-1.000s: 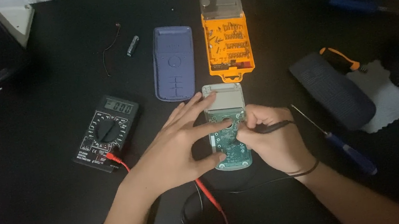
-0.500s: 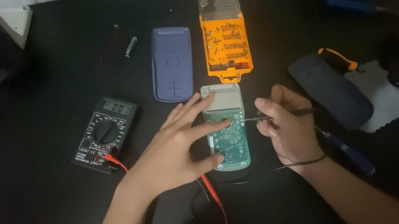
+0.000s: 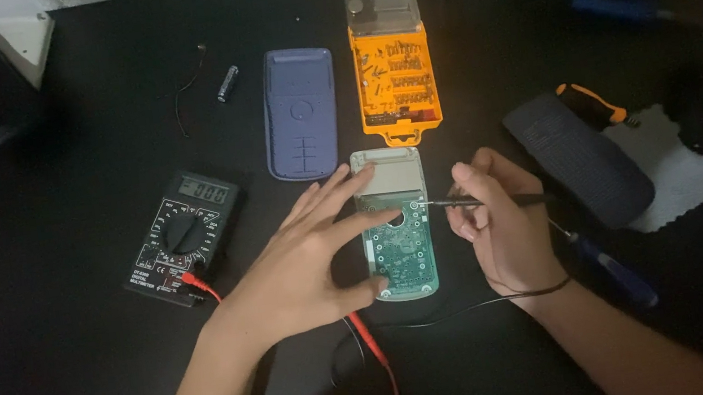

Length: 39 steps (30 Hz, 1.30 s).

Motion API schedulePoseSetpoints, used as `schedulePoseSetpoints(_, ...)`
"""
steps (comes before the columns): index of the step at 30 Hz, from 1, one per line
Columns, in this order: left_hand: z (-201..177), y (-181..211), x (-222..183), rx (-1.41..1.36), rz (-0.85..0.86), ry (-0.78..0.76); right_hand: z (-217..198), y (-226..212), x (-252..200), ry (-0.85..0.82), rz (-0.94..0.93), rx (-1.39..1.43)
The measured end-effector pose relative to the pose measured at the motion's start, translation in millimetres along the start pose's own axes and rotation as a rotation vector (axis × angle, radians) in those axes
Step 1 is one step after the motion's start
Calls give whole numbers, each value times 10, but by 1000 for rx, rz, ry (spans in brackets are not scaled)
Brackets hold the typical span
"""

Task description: Using a digital multimeter to probe and test components on a circuit board

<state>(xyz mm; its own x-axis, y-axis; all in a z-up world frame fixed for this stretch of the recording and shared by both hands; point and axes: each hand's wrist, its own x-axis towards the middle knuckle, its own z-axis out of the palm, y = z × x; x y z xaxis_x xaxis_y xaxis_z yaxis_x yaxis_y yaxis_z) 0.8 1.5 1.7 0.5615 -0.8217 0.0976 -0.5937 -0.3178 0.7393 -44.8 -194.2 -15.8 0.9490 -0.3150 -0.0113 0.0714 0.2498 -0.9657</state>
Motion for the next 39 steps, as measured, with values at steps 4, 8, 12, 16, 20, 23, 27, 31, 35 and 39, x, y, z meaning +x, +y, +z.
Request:
schedulePoseSetpoints(4,16,-24,-3,-12,32,36,-50,-61,2,6,-21,-130)
schedulePoseSetpoints(8,21,-34,2,-10,38,24,-487,122,253,-366,-134,-663)
schedulePoseSetpoints(12,5,-2,3,-2,26,20,-170,-405,122,-420,-263,-1265)
schedulePoseSetpoints(16,-2,10,-12,-3,48,29,-175,-378,158,-594,-214,-1249)
schedulePoseSetpoints(20,-14,27,-1,-10,21,1,-208,-332,153,-700,-225,-1137)
schedulePoseSetpoints(23,-14,19,-3,-13,8,-16,-212,-330,143,-704,-141,-1116)
schedulePoseSetpoints(27,-30,30,6,21,28,-21,-234,-295,149,-731,-249,-1062)
schedulePoseSetpoints(31,-8,21,0,10,45,9,-235,-282,141,-721,-198,-1105)
schedulePoseSetpoints(35,-3,33,15,13,28,13,-206,-310,127,-707,-128,-1095)
schedulePoseSetpoints(39,-9,49,11,11,25,12,-216,-297,117,-687,-137,-1093)
